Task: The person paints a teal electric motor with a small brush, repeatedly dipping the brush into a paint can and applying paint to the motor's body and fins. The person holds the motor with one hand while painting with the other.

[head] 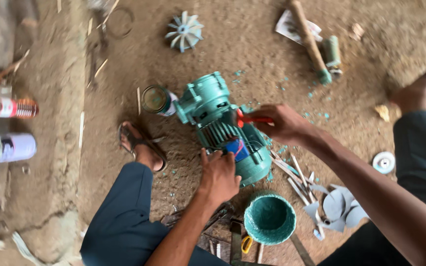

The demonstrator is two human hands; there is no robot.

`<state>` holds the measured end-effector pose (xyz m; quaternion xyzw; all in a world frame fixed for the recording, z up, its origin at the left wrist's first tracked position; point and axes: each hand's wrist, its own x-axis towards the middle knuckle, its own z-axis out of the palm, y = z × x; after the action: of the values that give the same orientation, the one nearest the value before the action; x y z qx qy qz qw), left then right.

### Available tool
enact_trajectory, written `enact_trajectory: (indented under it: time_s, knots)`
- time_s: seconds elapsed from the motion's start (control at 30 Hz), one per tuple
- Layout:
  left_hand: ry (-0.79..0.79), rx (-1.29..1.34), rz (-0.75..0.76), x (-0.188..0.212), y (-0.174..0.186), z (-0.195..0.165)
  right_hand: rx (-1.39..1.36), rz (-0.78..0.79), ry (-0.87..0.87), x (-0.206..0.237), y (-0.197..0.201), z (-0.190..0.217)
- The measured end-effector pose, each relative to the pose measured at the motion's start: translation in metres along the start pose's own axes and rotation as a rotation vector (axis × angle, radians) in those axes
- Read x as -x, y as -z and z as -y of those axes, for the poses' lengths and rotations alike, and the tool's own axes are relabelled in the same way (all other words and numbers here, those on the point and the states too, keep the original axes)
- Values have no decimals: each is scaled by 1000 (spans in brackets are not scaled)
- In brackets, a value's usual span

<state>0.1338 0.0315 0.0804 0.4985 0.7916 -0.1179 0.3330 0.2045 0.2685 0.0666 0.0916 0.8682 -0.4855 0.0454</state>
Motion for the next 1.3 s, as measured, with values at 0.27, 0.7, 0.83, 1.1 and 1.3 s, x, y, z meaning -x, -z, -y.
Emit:
enact_trajectory:
  time_s: [0.27, 0.7, 0.83, 1.1, 1.3]
  knots:
    - [63, 67, 116, -1, 9, -11, 379, 407, -289, -35, 22, 43]
    - [-20, -76, 104, -6, 8, -22, 146, 372, -463, -107, 58, 33]
    - [-54, 1, 103, -7, 5, -21, 16, 380, -589, -90, 61, -3]
    - [-31, -21, 61, -3, 2, -21, 45, 370, -575, -89, 73, -5]
    - [-78, -90, 115, 7, 5, -17, 658, 541, -356, -116, -22, 77]
